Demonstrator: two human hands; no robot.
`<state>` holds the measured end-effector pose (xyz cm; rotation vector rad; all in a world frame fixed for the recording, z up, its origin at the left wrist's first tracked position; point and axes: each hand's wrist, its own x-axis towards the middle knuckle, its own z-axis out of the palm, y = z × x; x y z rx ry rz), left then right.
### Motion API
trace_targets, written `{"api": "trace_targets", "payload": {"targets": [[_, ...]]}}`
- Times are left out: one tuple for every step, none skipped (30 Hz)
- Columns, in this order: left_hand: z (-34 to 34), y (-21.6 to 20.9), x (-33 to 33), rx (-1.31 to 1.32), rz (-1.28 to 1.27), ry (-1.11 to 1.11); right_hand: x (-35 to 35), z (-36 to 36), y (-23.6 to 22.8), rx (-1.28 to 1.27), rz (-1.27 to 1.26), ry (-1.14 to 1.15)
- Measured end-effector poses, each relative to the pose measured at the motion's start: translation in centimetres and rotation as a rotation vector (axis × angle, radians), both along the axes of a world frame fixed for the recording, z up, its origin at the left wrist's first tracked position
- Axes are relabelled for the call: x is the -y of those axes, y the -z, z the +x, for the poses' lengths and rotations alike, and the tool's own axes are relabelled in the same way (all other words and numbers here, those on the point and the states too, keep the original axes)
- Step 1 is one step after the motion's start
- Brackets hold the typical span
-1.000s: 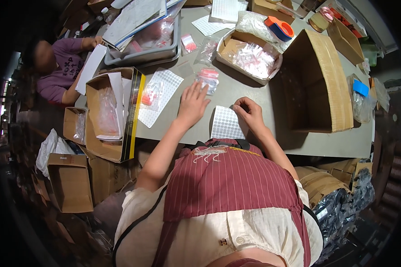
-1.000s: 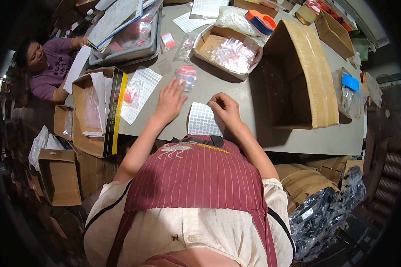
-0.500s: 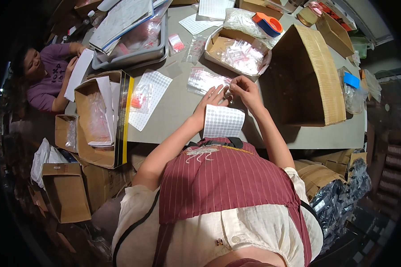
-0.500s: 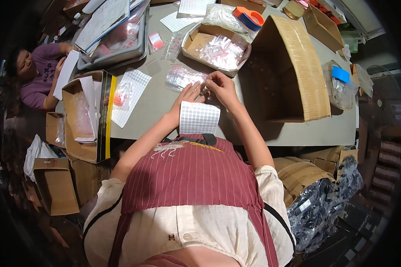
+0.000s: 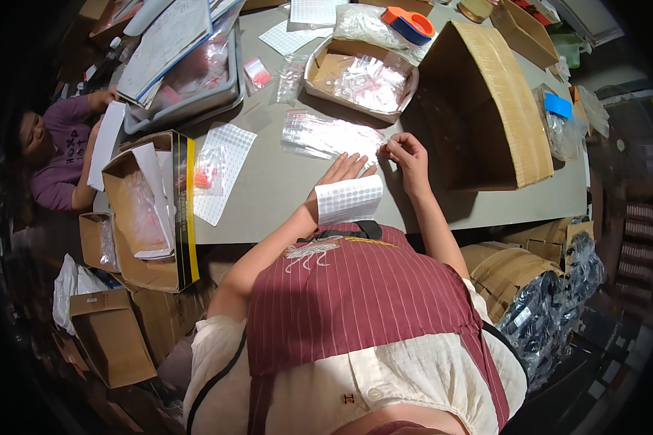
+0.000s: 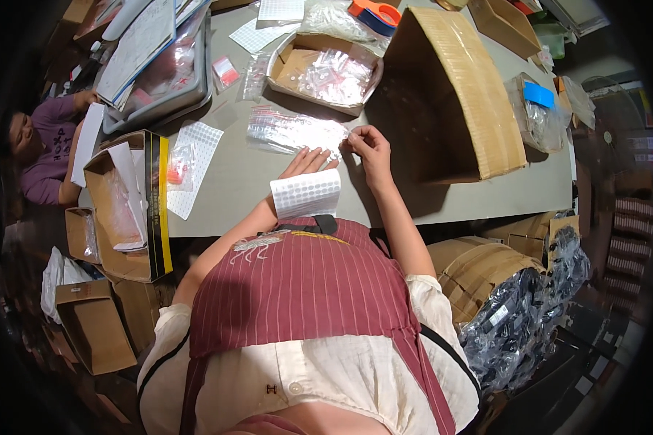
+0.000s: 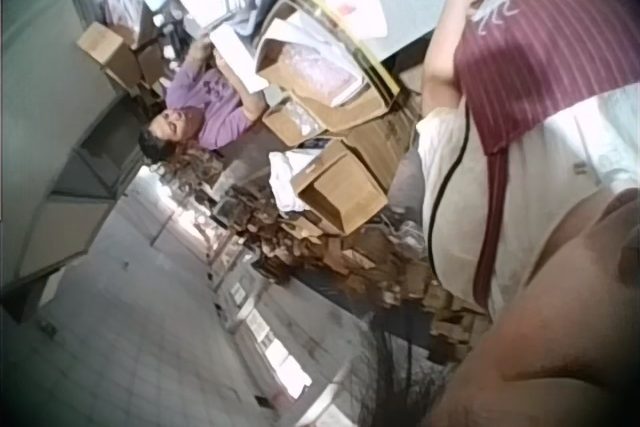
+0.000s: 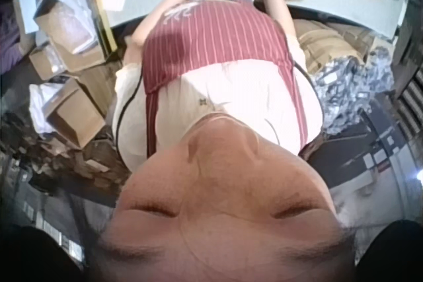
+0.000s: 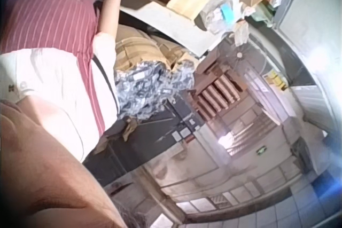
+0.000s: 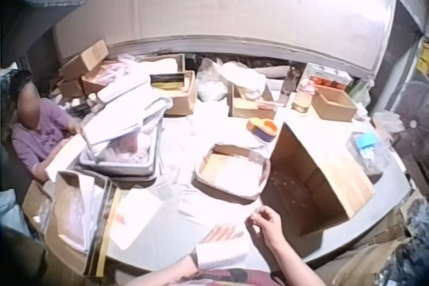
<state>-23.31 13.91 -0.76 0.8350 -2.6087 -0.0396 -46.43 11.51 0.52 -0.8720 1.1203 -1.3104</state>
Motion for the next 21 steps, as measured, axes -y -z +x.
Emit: {"api": "trace_targets", "payload": {"targets": [[-0.1, 0.0, 0.1, -0.002, 0.004, 0.009, -0.8, -0.2, -0.1, -0.012, 0.024, 0.015], [-0.2, -0.1, 0.2, -0.013, 0.049, 0.074, -1.4, -0.4, -0.3, 0.006, 0.032, 0.027], [-0.4, -0.2, 0.2, -0.023, 0.095, 0.138, -2.1, -0.6, -0.4, 0.005, 0.035, 0.037], [-0.8, 0.0, 0.0, -0.071, 0.105, 0.146, -2.7, -0.6, -1.1, 0.031, 0.062, 0.068], [-1.2, 0.3, 0.1, -0.072, 0.108, 0.157, -3.1, -0.7, -1.7, 0.059, 0.088, 0.098], [-1.5, 0.6, 0.3, -0.007, 0.104, 0.185, -3.4, -0.9, -2.3, 0.058, 0.090, 0.109], [-1.8, 0.5, 0.5, 0.058, 0.098, 0.217, -3.6, -1.2, -2.9, 0.031, 0.103, 0.118], [-1.9, 0.3, 0.4, -0.030, 0.068, 0.225, -3.9, -1.4, -3.2, 0.005, 0.116, 0.126], [-2.2, 0.1, 0.4, -0.028, 0.069, 0.238, -4.0, -2.0, -3.0, 0.007, 0.117, 0.138], [-2.5, -1.3, 0.4, 0.006, 0.096, 0.244, -3.9, -3.1, -2.8, -0.125, 0.144, 0.011], [-2.9, -2.1, 0.5, 0.040, 0.122, 0.248, -3.7, -3.8, -2.5, -0.255, 0.172, -0.117], [-2.8, -1.2, 0.6, 0.075, 0.127, 0.268, -3.7, -4.1, -1.8, -0.288, 0.206, -0.149], [-2.9, -1.3, 0.6, 0.078, 0.127, 0.275, -3.7, -3.8, -2.0, -0.284, 0.206, -0.142], [-3.0, -1.3, 0.6, 0.130, 0.113, 0.247, -3.6, -3.4, -2.2, -0.412, 0.173, -0.172], [-3.0, -1.4, 0.5, 0.183, 0.100, 0.218, -3.6, -3.1, -2.4, -0.540, 0.139, -0.202], [-3.0, -1.4, 0.4, 0.196, 0.112, 0.194, -3.6, -3.0, -2.8, -0.602, 0.109, -0.185], [-2.9, -1.2, 0.4, 0.196, 0.111, 0.196, -3.6, -2.8, -3.2, -0.602, 0.110, -0.184], [-2.7, -0.8, 0.5, 0.106, 0.104, 0.187, -3.6, -2.7, -3.7, -0.569, 0.111, -0.123], [-2.7, -1.2, 0.5, 0.016, 0.099, 0.178, -3.8, -2.6, -4.3, -0.535, 0.115, -0.064], [-2.7, -1.5, 0.6, 0.016, 0.102, 0.177, -4.0, -2.4, -5.1, -0.509, 0.081, -0.061], [-2.7, -1.9, 0.7, 0.090, 0.142, 0.165, -4.2, -2.4, -5.8, -0.509, 0.083, -0.063]]}}
